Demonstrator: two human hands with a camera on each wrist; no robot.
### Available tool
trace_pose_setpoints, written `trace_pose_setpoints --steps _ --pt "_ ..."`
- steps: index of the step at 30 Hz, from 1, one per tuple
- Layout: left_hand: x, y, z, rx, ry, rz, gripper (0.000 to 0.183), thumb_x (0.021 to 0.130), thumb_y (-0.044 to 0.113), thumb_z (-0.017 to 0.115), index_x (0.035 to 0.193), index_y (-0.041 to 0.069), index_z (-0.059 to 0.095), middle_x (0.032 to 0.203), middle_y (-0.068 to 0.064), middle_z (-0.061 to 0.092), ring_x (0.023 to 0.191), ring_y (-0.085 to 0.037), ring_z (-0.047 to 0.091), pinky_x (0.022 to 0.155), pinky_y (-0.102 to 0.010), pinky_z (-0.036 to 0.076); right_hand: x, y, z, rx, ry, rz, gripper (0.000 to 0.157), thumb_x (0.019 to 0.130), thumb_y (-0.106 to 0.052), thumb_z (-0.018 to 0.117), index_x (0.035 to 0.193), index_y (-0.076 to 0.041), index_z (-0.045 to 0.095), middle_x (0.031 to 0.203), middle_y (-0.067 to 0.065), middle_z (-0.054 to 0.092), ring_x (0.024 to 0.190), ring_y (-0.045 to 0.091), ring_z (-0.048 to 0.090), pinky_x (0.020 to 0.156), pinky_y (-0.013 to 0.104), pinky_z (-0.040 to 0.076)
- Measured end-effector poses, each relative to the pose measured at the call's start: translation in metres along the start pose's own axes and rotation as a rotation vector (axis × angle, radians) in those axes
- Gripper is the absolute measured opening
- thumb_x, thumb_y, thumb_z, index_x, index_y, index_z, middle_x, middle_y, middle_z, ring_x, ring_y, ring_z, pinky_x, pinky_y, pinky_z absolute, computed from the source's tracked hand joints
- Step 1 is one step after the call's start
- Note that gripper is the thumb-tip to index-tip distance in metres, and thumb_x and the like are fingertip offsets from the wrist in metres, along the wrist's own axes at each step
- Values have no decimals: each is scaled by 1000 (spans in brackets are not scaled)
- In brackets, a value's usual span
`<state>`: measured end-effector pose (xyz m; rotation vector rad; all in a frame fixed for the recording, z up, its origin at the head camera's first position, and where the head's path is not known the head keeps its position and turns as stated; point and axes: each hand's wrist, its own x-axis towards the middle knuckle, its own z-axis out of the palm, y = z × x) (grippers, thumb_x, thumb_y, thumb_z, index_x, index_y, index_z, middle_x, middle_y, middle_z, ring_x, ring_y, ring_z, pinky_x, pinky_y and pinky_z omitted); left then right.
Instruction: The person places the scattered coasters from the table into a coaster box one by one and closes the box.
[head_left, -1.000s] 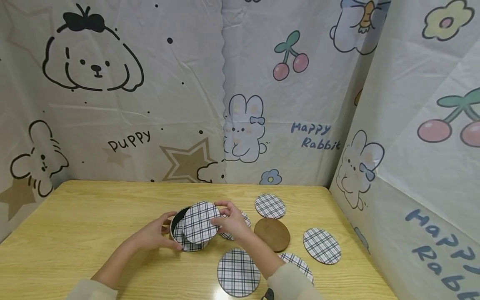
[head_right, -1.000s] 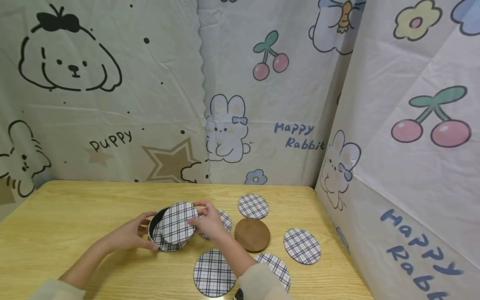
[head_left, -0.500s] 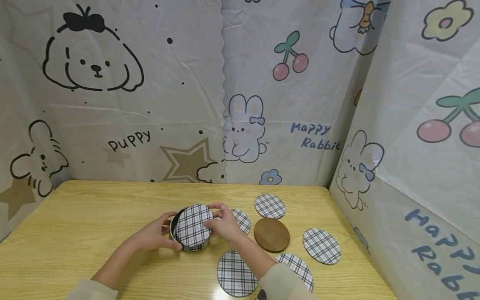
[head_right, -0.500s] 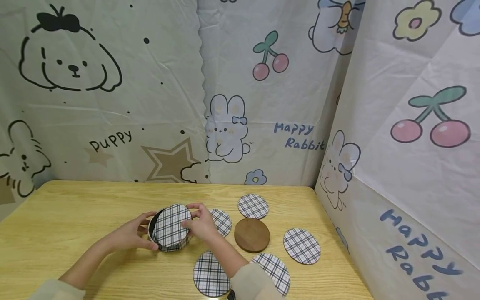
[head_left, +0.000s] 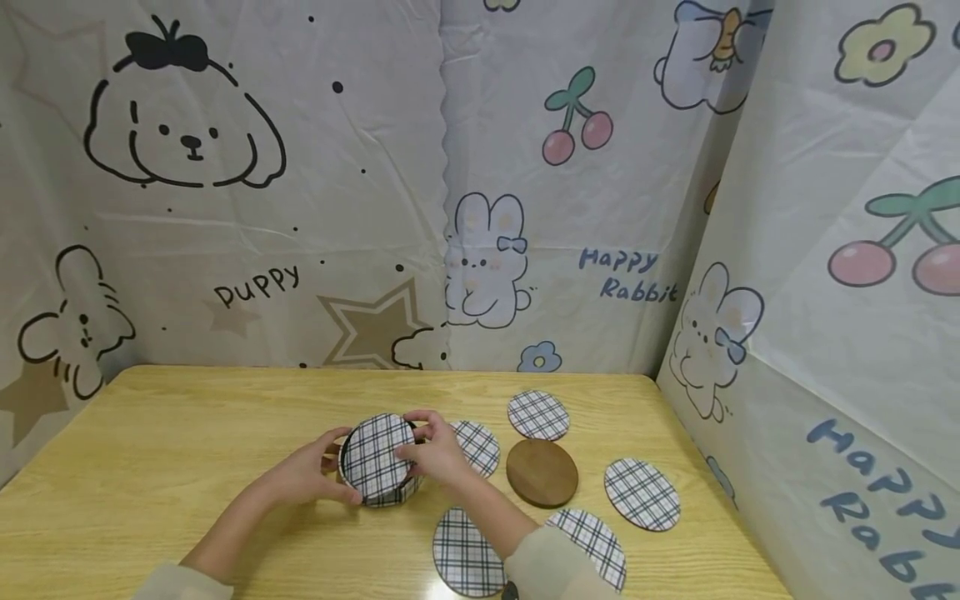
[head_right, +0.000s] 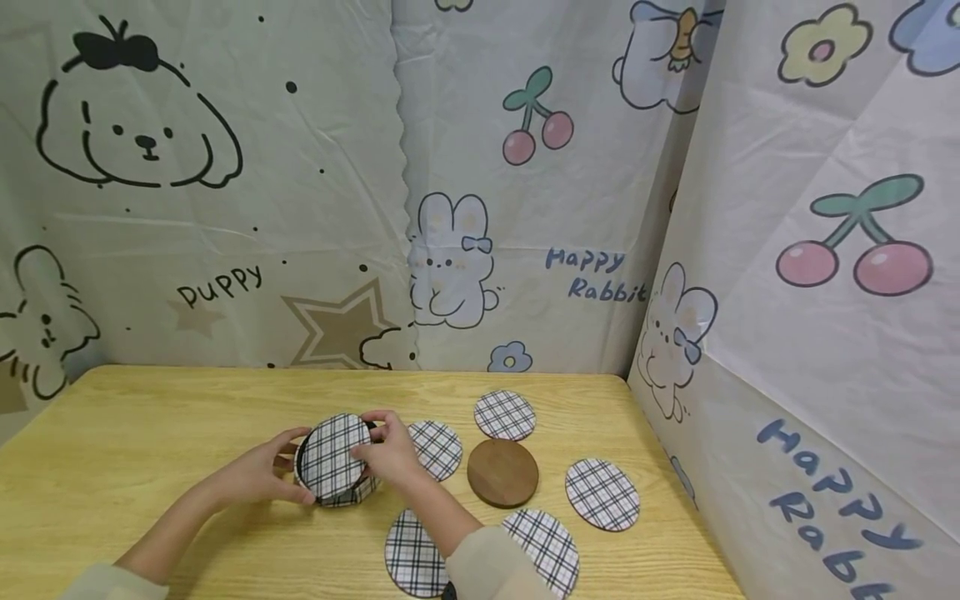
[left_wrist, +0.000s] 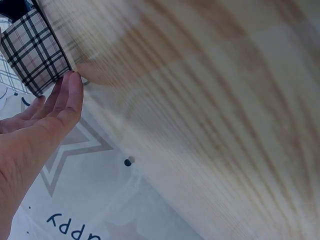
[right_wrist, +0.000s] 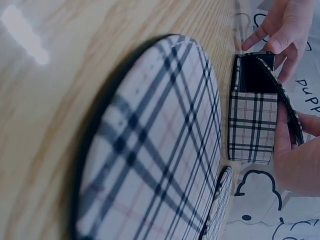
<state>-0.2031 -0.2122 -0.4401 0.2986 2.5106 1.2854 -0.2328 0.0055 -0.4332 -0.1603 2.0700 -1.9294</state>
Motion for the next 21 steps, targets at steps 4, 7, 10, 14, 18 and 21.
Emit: trace_pose_setpoints --steps 4,7,10,14,18,21 --pt "0 0 0 -9 -7 8 104 68 31 84 145 0 20 130 -27 45 118 -48 48 96 -54 45 0 -2 2 -11 6 6 47 82 4 66 124 -10 51 97 6 55 73 13 57 52 23 52" --pt "0 0 0 -4 -6 14 104 68 31 84 145 -1 20 130 -27 45 118 -48 48 96 -54 45 -1 -4 3 -27 10 12 47 81 3 66 124 -11 52 97 6 55 73 13 56 52 23 50" --pt "-1 -1 1 2 -7 18 104 68 31 84 144 -2 21 129 -28 46 117 -48 48 96 -54 45 -1 -4 3 -55 16 12 47 81 4 67 124 -11 53 97 6 55 72 13 56 51 22 50" --pt "-2 -1 1 -8 -9 18 105 68 30 84 145 -2 19 129 -27 45 118 -49 48 97 -54 45 0 -4 4 -89 22 12 47 81 4 67 123 -11 55 92 5 54 70 13 54 50 22 50" --pt "-1 -1 1 -15 -1 18 106 68 30 84 145 -2 19 130 -28 44 119 -49 47 97 -54 44 1 -5 4 -108 22 22 45 82 1 68 123 -12 56 94 5 52 70 13 53 52 23 51" --pt "0 -2 0 -14 2 17 106 68 30 84 145 -1 19 131 -28 44 119 -49 46 98 -54 44 2 -6 5 -106 11 19 46 83 -1 67 126 -11 55 100 7 52 74 14 55 55 26 54"
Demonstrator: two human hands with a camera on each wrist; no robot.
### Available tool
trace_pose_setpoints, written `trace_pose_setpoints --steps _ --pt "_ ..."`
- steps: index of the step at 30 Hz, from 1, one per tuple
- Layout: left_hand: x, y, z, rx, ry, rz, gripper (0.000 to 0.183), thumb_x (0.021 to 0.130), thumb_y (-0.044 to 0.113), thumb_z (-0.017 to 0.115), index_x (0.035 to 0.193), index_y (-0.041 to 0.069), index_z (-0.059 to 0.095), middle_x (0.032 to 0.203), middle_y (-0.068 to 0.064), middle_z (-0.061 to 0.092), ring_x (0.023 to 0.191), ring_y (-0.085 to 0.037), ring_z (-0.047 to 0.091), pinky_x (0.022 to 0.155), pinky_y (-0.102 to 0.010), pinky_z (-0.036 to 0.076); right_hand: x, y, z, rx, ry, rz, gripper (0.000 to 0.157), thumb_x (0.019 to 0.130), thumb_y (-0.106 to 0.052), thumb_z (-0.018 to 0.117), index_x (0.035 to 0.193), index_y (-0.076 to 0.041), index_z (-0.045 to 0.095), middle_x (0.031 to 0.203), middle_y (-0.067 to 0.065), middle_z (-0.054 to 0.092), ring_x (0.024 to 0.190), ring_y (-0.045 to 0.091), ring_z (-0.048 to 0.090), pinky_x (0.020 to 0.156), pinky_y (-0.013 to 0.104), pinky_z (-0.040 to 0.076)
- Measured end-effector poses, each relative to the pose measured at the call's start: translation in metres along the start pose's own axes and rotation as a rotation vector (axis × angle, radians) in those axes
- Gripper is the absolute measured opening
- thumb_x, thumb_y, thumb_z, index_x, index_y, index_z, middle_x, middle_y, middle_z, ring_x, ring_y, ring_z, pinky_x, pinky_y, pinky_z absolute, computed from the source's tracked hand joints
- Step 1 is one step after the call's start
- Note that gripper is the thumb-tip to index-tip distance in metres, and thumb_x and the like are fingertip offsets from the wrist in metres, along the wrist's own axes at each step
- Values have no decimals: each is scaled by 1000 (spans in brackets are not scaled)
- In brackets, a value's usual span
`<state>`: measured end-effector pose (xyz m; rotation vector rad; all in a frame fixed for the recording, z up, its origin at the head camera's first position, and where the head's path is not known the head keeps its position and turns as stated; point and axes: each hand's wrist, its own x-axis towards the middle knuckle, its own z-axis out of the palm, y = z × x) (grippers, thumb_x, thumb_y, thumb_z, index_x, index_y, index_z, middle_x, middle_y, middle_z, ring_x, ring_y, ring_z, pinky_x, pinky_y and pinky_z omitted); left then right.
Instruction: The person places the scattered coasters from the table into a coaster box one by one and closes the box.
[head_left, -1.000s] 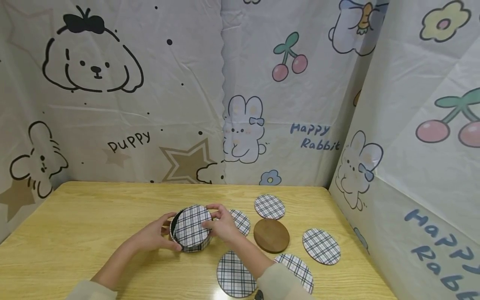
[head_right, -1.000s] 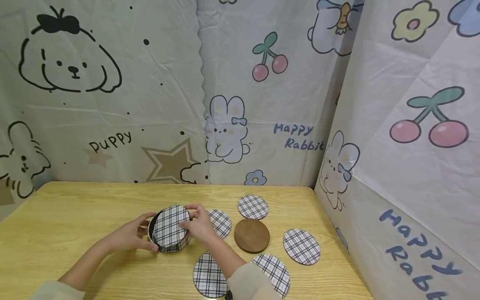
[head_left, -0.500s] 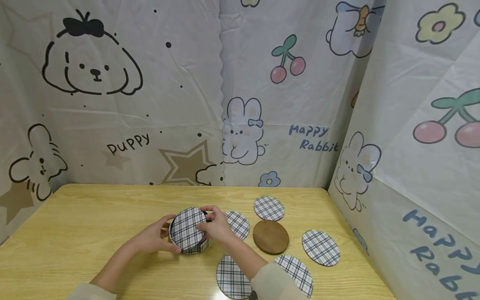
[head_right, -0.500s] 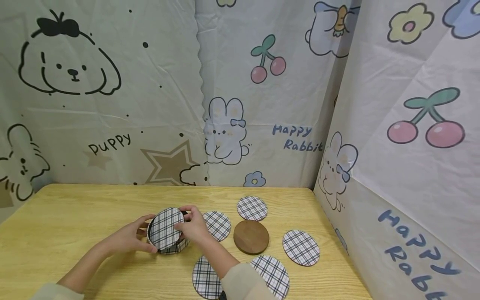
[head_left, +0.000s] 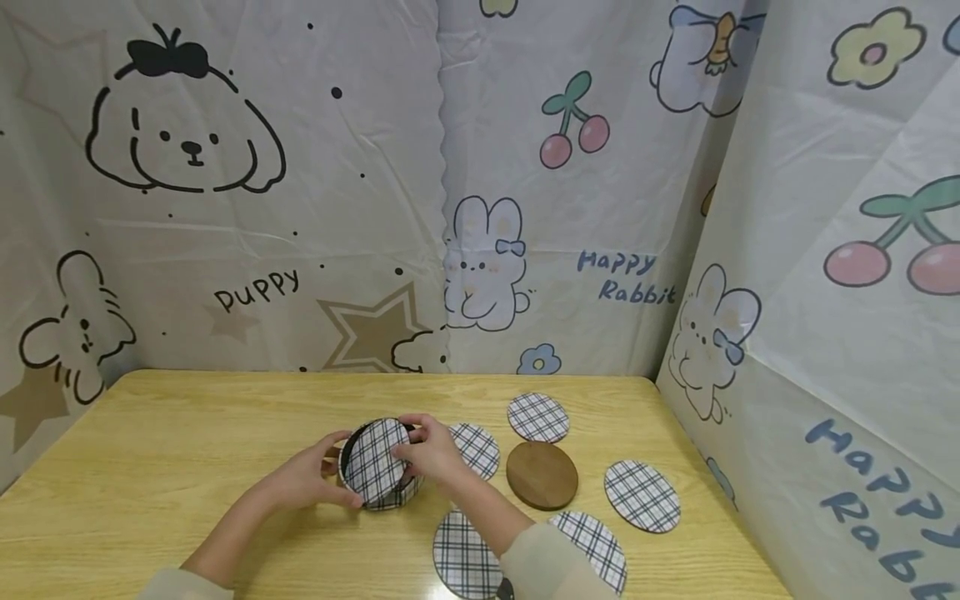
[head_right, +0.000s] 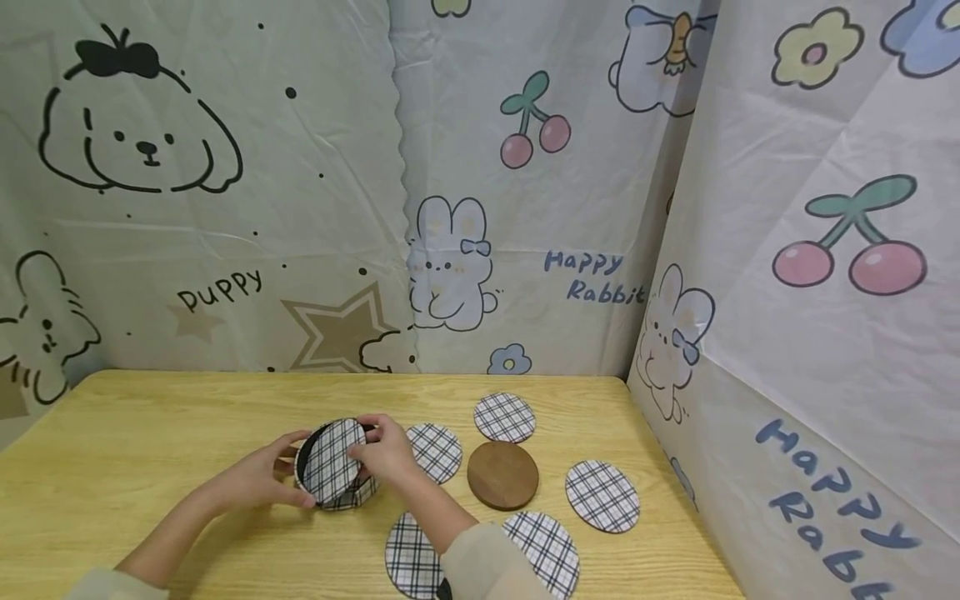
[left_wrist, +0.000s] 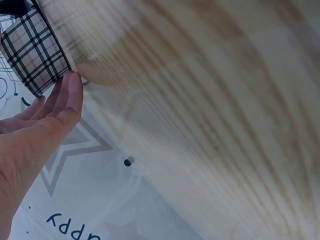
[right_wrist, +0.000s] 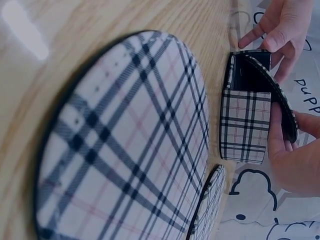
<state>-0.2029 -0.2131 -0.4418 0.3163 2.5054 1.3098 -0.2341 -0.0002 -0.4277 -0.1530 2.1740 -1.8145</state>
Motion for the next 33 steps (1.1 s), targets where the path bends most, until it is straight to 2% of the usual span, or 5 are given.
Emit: trace_pose_setpoints --steps 5,10,17,24,33 --pt "1 -1 0 0 -4 -12 106 68 31 84 146 -1 18 131 -28 43 120 -49 46 98 -54 44 -1 -3 0 -6 -33 -18 47 84 0 65 129 -8 54 102 10 56 77 14 57 58 30 56" --pt "1 -1 0 7 -2 0 107 67 31 84 145 -1 19 129 -27 45 119 -48 47 98 -54 44 1 -1 -1 -50 -14 -11 46 84 -1 66 128 -11 55 100 9 59 76 13 57 59 30 55" --pt "2 -3 -1 1 -5 4 106 68 31 84 145 -1 19 128 -25 46 119 -46 48 97 -53 45 2 0 -3 -48 -5 7 42 83 -2 67 123 -9 54 96 7 56 74 14 56 58 30 55" --pt "3 -4 -1 -10 -8 6 106 68 30 84 145 -1 18 129 -26 46 119 -46 48 97 -53 45 2 -1 -4 -120 12 -3 40 81 -3 70 119 -11 58 85 2 49 62 13 52 53 26 54" --pt "3 -5 -1 -2 -6 15 107 67 31 84 145 -1 19 129 -26 46 118 -47 49 96 -52 46 1 1 -8 -258 50 -53 40 80 -11 73 117 -12 61 70 -1 44 54 11 38 47 22 35"
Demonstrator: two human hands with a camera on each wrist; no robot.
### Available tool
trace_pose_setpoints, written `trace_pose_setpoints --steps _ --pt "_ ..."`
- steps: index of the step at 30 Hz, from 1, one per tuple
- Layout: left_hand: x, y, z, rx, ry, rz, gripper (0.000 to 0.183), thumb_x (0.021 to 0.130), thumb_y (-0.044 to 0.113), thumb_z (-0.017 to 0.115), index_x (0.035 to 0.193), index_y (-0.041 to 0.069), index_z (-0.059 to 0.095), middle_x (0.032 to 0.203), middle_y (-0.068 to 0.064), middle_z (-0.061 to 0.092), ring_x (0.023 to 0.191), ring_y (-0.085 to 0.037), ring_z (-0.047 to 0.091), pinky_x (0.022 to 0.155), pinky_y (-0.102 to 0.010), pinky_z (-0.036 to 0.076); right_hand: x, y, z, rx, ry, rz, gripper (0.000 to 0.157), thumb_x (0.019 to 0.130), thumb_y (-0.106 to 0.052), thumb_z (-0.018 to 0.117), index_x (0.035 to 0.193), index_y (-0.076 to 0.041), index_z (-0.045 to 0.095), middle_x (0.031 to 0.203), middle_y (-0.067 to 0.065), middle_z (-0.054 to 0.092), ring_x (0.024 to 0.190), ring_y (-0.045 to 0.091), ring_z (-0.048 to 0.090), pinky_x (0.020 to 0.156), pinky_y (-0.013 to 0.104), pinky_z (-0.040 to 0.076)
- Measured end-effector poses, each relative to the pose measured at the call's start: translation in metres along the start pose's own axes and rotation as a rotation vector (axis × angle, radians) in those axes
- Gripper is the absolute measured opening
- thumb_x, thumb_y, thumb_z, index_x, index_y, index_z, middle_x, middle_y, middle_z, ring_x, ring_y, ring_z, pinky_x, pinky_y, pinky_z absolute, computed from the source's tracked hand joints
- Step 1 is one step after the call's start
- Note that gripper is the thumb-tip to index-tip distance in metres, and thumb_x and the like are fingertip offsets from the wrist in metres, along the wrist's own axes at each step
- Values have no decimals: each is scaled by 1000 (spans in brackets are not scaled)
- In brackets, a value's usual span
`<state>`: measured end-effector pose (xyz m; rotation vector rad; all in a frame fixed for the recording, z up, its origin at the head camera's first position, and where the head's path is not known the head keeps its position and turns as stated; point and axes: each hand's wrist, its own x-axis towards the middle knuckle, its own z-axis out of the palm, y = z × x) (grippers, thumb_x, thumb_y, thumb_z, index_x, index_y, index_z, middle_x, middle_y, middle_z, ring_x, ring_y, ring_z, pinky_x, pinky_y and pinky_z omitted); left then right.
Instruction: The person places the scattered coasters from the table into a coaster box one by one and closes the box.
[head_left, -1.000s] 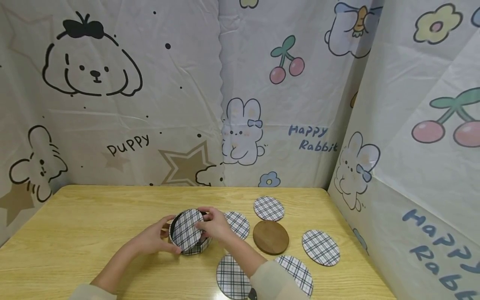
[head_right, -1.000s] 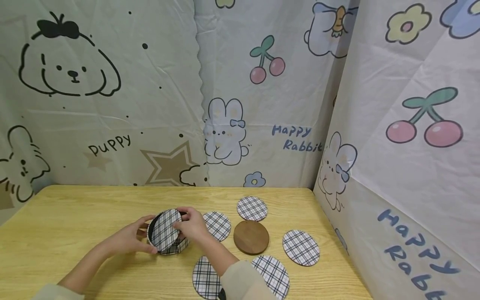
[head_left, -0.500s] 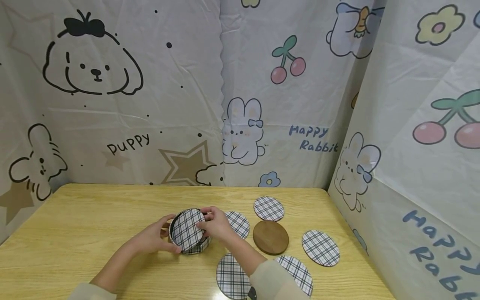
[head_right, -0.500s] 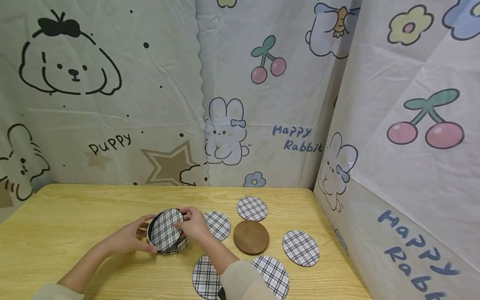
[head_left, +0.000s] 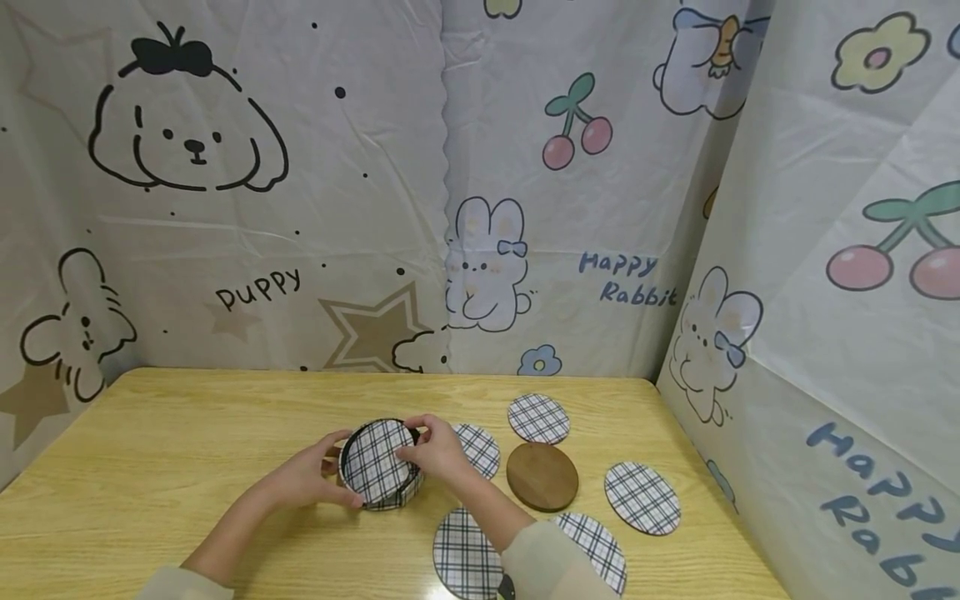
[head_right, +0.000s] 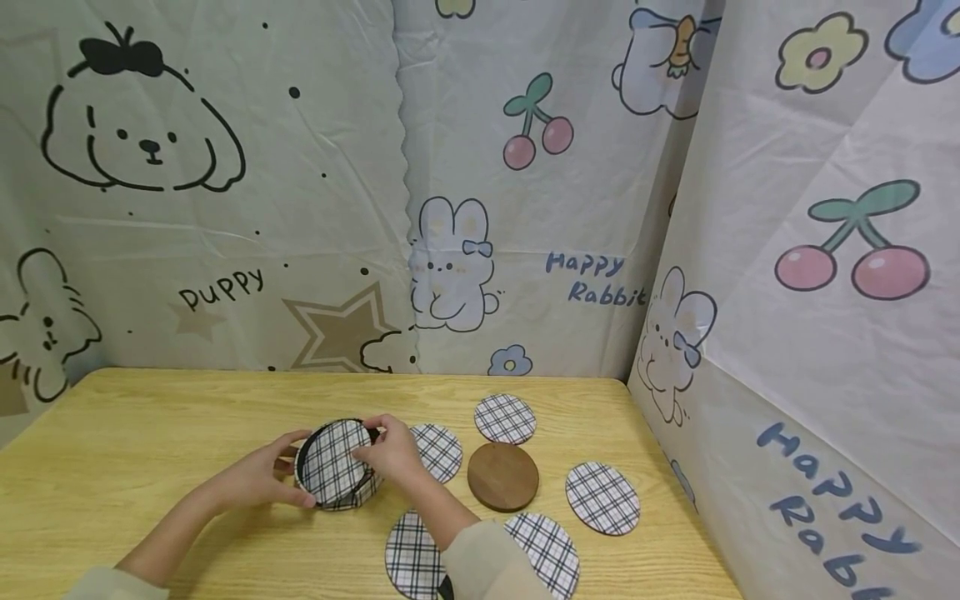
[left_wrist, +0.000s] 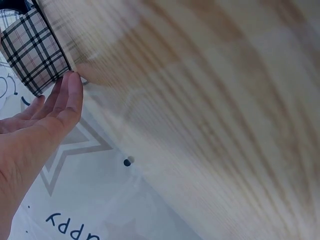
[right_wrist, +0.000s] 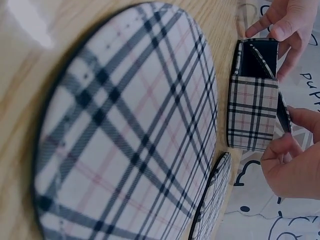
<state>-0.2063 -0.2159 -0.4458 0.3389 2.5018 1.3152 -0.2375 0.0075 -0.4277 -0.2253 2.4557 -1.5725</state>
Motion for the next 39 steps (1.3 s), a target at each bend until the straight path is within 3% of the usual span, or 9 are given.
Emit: trace_pose_setpoints --steps 9,14,23,33,39 --pt "-2 2 2 -12 -11 -4 105 69 30 84 145 -1 19 128 -25 46 118 -46 49 95 -52 47 1 10 -1 -50 -9 1 41 82 -14 72 120 -12 60 66 -3 40 52 10 34 46 22 33" --pt "-3 3 3 -9 -5 -4 105 68 30 84 145 -1 20 128 -25 47 117 -46 49 95 -52 47 1 15 -1 -132 -18 -37 43 82 -14 71 124 -9 59 57 -5 37 46 9 30 42 21 30" --pt "-3 4 3 -9 -8 3 104 69 29 83 145 0 19 130 -27 46 118 -48 48 96 -54 45 -1 13 -8 -198 -20 -60 32 84 -15 69 115 -10 63 61 -3 43 47 10 35 42 22 32" --pt "-2 5 2 -4 11 21 107 66 29 85 145 -2 20 126 -26 48 117 -46 49 98 -53 44 -1 17 -41 -231 12 -125 35 83 -20 69 115 -5 63 77 2 56 64 14 47 53 25 39" --pt "-3 4 0 0 9 16 106 67 29 85 145 -1 20 127 -25 48 117 -46 49 97 -54 45 -1 25 -71 -241 56 -79 38 83 -23 70 116 -6 62 83 5 58 68 15 49 55 25 42"
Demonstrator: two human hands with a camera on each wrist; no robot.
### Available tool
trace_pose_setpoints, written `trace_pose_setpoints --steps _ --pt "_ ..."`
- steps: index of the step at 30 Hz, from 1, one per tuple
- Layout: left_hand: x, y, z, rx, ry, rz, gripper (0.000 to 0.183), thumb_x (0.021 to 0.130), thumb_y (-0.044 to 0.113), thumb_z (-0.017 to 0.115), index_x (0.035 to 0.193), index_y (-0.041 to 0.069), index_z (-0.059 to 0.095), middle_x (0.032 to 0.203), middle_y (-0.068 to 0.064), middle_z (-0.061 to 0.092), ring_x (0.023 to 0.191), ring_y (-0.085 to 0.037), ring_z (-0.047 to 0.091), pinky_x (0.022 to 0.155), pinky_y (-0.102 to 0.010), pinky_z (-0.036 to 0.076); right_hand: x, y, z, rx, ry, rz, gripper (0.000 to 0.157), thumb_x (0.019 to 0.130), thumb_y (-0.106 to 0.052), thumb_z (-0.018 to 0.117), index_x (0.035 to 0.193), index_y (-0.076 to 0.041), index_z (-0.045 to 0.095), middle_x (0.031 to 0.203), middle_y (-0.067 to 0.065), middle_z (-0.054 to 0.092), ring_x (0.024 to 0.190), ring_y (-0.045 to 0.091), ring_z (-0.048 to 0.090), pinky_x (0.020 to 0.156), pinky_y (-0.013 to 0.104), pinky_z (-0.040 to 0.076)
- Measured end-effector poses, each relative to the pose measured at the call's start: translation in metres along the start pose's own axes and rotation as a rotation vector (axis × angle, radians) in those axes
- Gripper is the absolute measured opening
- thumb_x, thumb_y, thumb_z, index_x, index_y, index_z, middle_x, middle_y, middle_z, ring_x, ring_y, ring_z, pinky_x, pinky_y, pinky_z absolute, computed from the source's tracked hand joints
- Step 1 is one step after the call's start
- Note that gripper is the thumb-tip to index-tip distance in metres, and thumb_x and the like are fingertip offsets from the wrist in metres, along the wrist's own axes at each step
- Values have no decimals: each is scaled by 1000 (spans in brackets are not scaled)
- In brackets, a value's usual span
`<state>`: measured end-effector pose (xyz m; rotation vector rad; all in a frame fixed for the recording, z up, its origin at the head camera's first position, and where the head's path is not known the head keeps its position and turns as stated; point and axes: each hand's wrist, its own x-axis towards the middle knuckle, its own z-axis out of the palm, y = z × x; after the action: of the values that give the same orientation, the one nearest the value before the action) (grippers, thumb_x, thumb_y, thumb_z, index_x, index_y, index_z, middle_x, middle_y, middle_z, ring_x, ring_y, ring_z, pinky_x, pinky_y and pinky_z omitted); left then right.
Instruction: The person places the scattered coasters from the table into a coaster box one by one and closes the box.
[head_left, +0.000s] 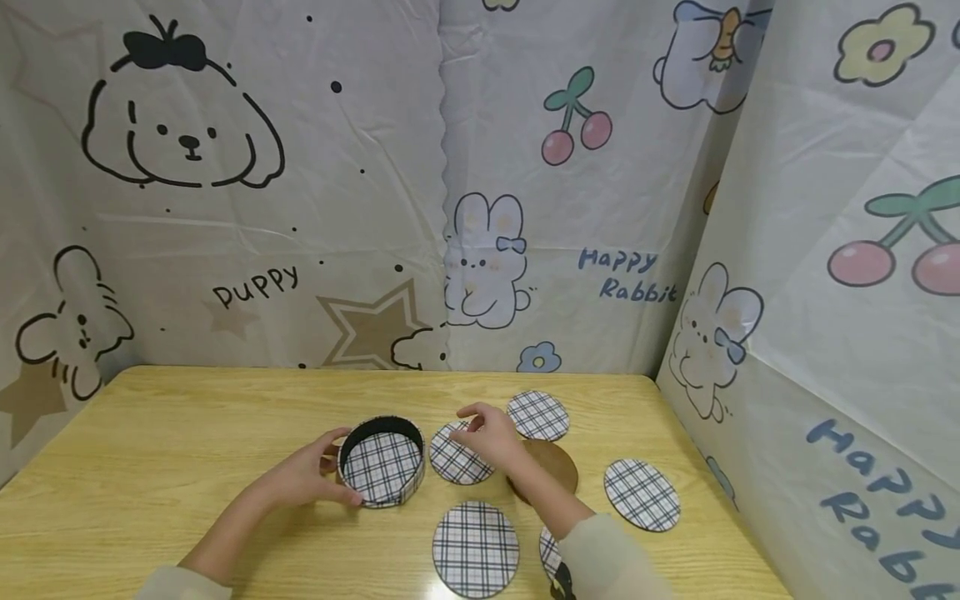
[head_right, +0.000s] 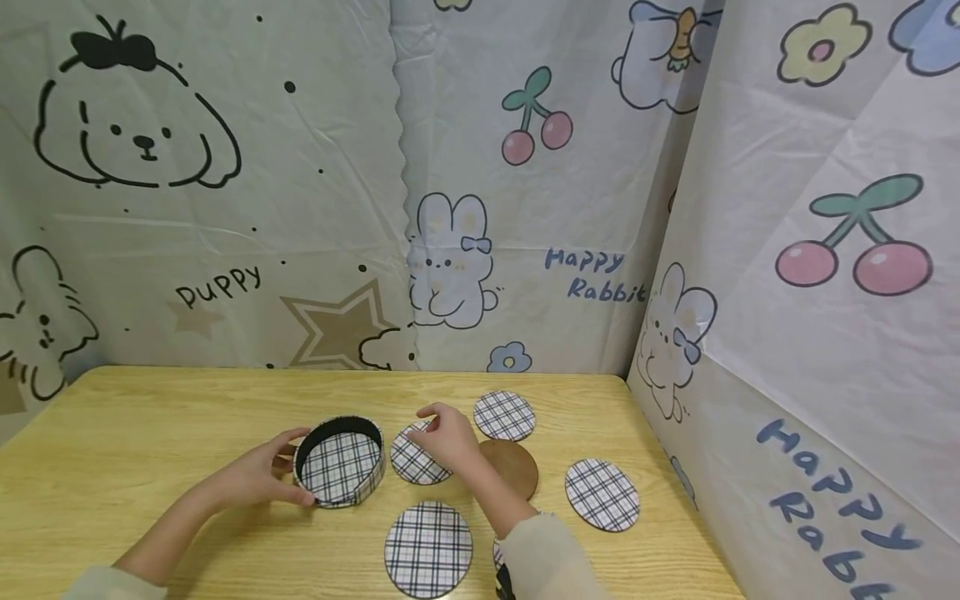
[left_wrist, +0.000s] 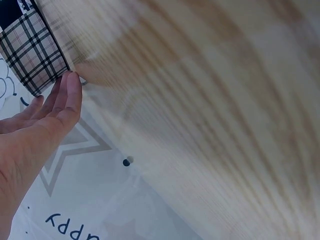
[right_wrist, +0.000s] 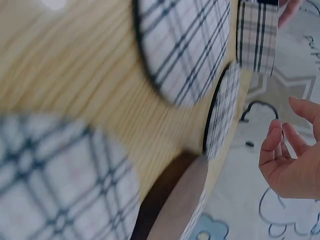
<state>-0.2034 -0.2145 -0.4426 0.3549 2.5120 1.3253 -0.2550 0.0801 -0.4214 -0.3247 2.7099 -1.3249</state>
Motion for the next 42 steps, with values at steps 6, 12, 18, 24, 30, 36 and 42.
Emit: trace_pose_setpoints --steps 6,12,18,24,30,36,42 --pt "0 1 0 12 -2 -4 105 67 30 84 145 0 20 129 -27 46 118 -48 48 98 -55 44 -4 18 -23 -27 38 50 37 83 -22 70 115 -5 62 85 7 57 71 16 50 57 25 43" --pt "0 2 1 17 2 -3 105 67 30 85 145 -1 21 129 -29 47 117 -48 49 97 -54 44 -9 37 -43 -59 106 74 36 82 -20 71 112 -4 64 87 6 60 78 16 53 61 25 46" --pt "-1 0 3 14 4 -13 105 67 29 85 145 -1 21 128 -27 47 116 -46 50 97 -54 45 -14 54 -67 -71 164 105 33 80 -19 72 109 -3 65 86 7 61 78 17 55 62 26 48" --pt "-1 0 3 6 4 -13 105 66 28 85 144 0 22 123 -23 49 115 -43 51 97 -54 44 -21 71 -93 -76 199 169 38 82 -18 70 115 -1 62 90 11 61 76 18 55 59 25 46" --pt "0 0 2 -2 -2 -12 105 66 28 85 144 -1 21 122 -23 49 115 -43 51 97 -54 45 -31 90 -120 -47 211 234 43 86 -20 66 123 0 56 95 15 60 72 19 54 56 27 46" --pt "0 -1 2 -12 -12 -8 104 68 26 84 145 -2 20 122 -23 49 116 -43 50 96 -53 45 -43 114 -141 -19 217 274 49 88 -24 63 128 2 51 105 21 58 86 29 59 64 35 51" --pt "1 1 1 -1 -11 -9 104 68 27 84 145 -2 19 123 -23 48 116 -43 50 96 -53 45 -52 135 -155 -47 235 293 50 88 -27 63 127 3 52 109 22 57 87 26 57 64 29 49"
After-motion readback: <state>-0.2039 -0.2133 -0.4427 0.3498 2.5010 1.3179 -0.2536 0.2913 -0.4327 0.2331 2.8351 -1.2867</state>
